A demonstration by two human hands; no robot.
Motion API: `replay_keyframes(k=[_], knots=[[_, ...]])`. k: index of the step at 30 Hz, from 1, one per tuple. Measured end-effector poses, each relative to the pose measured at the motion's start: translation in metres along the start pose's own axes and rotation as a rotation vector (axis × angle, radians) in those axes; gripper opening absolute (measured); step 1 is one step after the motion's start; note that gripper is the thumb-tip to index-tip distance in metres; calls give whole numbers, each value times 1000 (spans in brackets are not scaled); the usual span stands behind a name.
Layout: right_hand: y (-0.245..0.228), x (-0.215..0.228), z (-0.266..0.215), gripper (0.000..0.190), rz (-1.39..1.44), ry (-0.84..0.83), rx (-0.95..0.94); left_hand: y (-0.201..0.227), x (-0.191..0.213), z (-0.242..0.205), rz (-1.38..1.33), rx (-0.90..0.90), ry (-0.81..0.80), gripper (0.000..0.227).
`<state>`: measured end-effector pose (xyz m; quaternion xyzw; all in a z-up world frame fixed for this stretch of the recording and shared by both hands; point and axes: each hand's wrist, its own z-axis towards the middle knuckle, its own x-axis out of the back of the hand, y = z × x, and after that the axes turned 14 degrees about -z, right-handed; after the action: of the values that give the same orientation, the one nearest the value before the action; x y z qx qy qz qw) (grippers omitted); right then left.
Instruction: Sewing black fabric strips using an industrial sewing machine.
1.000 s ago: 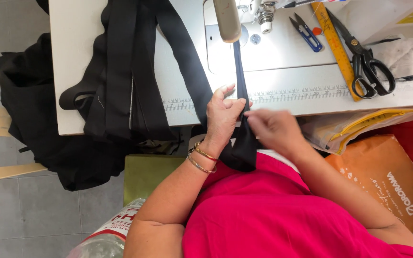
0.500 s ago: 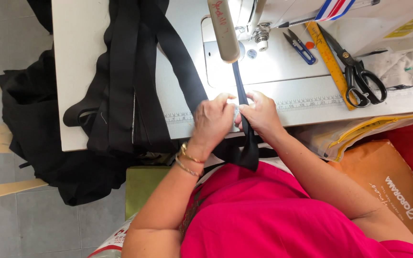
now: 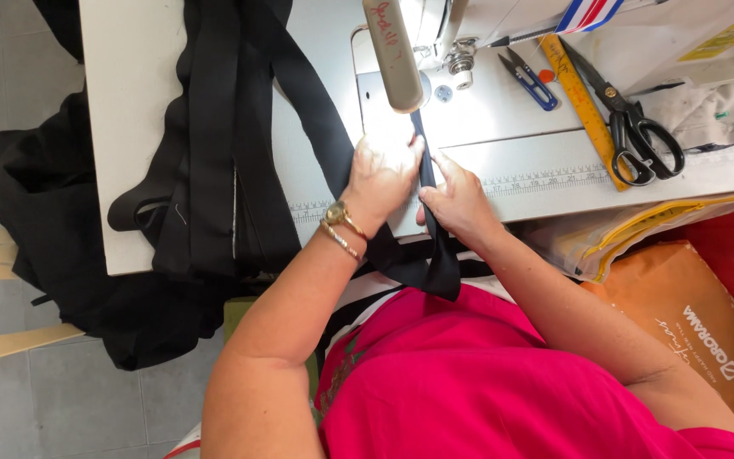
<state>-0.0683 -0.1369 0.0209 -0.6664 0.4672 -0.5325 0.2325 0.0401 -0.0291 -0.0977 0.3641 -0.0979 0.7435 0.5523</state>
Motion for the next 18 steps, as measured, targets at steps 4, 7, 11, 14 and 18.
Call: replay_keyframes(k=[4,7,11,14,18], knots=[[-11,-5,-10,67,-337,115,49,34,37,-1,-1,-29,-95,10],[33,-11,12,56,-447,156,165,42,41,-7,6,-15,-108,7],[39,-12,8,51,-624,147,262,40,48,-10,-61,-21,-111,5],[43,-11,8,52,-828,89,245,40,49,-12,-65,-36,-126,5],[33,-5,4,50,-886,49,234,40,54,-10,-74,-29,-127,6]])
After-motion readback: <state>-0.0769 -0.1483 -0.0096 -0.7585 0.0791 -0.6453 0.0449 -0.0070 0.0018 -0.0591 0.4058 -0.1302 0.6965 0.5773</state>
